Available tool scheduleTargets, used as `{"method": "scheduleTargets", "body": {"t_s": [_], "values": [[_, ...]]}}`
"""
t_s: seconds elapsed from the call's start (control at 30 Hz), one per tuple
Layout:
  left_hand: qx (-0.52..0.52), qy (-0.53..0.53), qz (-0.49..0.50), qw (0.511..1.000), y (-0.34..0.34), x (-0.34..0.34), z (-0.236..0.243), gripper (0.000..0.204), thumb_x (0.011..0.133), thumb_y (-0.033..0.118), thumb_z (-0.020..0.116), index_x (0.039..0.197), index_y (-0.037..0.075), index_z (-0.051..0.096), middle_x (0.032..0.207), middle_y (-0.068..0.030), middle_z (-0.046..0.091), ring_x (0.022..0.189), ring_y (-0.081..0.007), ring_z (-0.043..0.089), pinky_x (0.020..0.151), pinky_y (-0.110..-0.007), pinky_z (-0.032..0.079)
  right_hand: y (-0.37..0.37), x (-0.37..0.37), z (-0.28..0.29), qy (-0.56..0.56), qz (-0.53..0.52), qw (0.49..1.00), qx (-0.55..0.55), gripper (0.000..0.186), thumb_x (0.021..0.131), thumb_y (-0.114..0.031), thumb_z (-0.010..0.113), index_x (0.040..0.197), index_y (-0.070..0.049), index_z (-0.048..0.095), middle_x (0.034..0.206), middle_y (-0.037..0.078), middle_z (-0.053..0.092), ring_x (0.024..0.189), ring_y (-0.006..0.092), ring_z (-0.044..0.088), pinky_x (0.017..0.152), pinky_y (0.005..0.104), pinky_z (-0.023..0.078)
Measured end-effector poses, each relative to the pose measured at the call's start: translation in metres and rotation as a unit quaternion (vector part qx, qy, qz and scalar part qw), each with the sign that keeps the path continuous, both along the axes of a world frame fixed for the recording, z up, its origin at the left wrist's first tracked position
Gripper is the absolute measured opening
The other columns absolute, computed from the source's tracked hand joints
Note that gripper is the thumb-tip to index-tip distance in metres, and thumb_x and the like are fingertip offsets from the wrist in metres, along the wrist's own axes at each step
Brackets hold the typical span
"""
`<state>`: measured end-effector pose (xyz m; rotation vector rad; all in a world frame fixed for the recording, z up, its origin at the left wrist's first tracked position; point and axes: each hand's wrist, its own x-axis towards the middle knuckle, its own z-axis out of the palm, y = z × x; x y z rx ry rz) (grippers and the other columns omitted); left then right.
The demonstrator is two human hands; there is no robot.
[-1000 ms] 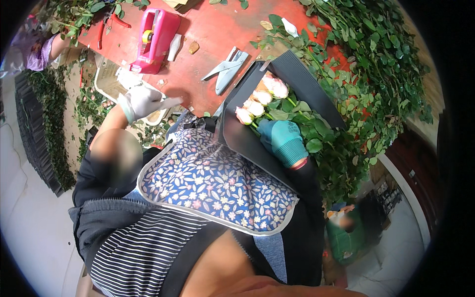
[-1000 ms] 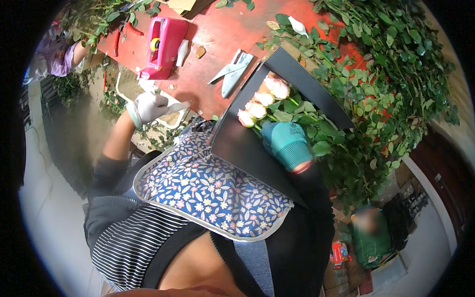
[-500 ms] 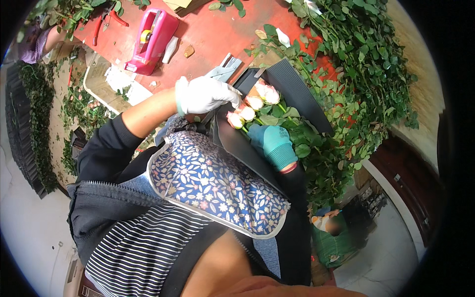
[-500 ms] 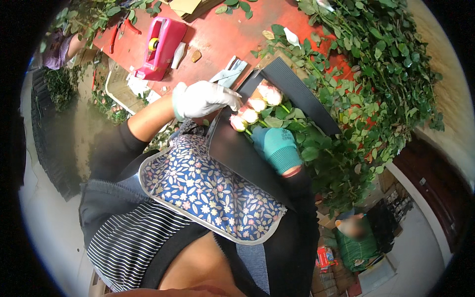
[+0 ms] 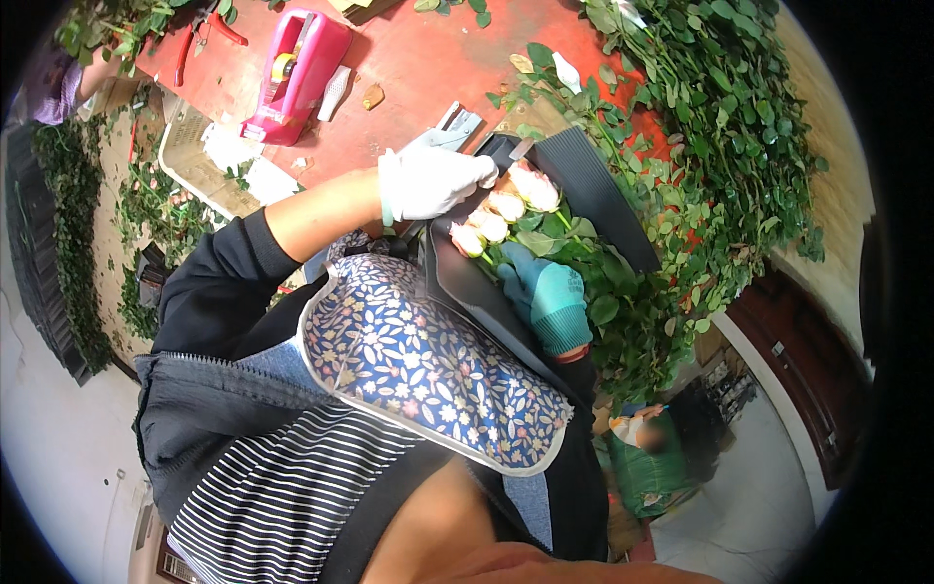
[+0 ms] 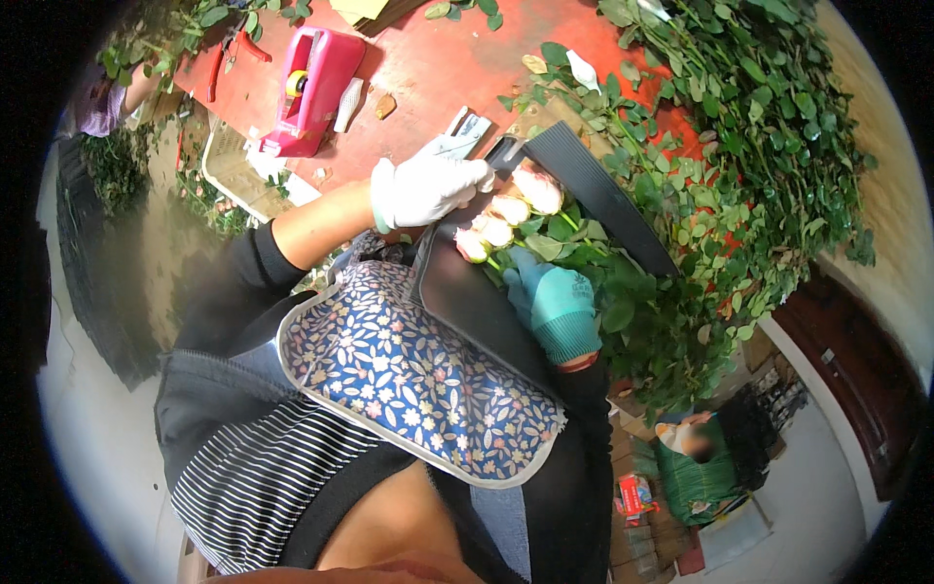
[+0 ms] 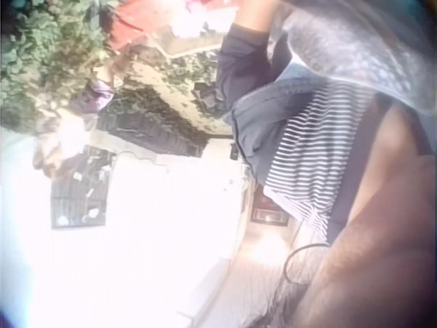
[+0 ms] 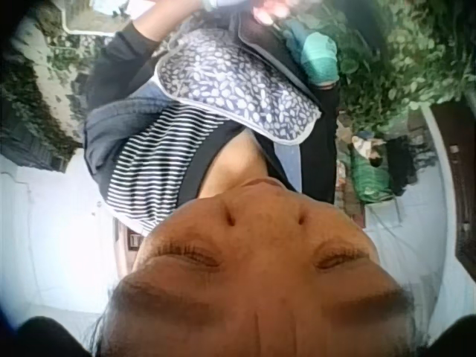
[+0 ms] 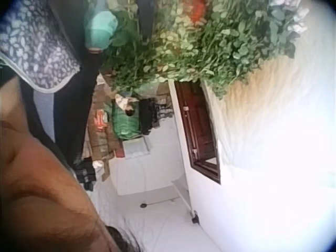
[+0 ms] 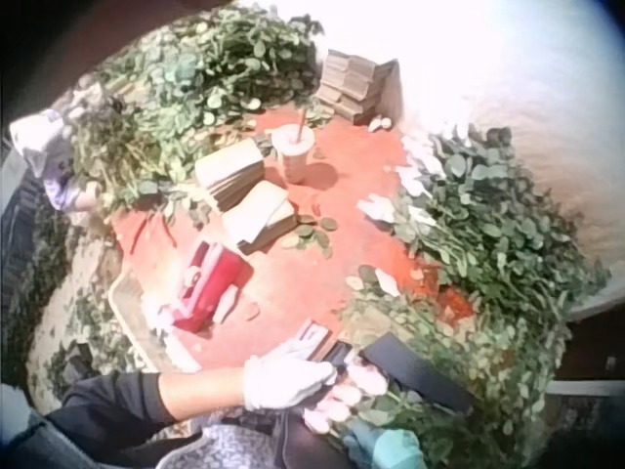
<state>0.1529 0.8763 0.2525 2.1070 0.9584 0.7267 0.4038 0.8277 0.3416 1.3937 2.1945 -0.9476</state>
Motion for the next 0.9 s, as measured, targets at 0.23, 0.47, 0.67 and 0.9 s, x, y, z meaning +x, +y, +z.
{"method": "scheduleTargets", "body": {"t_s": [0.23,0.47,0.67,0.9], "values": [[-0.432,-0.205,0.011,0.878,-0.006,0.008,0.012,0.016,0.098,0.014,0.044,0.105,0.007,0.056,0.076,-0.0067,0.056,0.069,-0.0224,0.058,0.064,-0.033,0.049,0.001,0.001,-0.001,0.032,0.008,0.999,-0.013,0.039,0.097,-0.033,0.051,0.127,-0.009,0.056,0.076,0.023,0.064,0.069,0.0431,0.063,0.061,0.0543,0.046],[-0.541,-0.303,0.011,0.784,-0.003,0.004,0.019,0.015,0.097,0.012,0.049,0.108,0.006,0.057,0.083,-0.0083,0.058,0.076,-0.0212,0.061,0.067,-0.033,0.051,0.000,-0.003,-0.001,0.043,0.020,0.999,0.015,0.027,0.095,-0.030,0.055,0.113,-0.012,0.062,0.074,0.020,0.063,0.067,0.0415,0.061,0.059,0.0521,0.045],[-0.004,-0.156,-0.100,0.983,-0.016,-0.006,0.004,0.021,0.086,0.014,0.054,0.101,0.008,0.068,0.101,-0.0102,0.070,0.088,-0.0291,0.068,0.076,-0.037,0.056,0.008,-0.004,0.001,0.143,0.030,0.989,0.037,0.009,0.086,-0.018,0.063,0.090,-0.010,0.060,0.071,0.017,0.061,0.065,0.0374,0.061,0.055,0.0477,0.044],[-0.057,-0.039,-0.205,0.976,-0.013,-0.022,0.031,0.033,0.078,0.000,0.059,0.108,0.008,0.069,0.114,-0.0128,0.069,0.096,-0.0328,0.068,0.080,-0.039,0.055,0.005,-0.007,-0.008,0.057,0.057,0.995,0.055,0.013,0.083,-0.018,0.060,0.078,-0.007,0.064,0.069,0.017,0.064,0.063,0.0364,0.064,0.055,0.0476,0.048]]}}
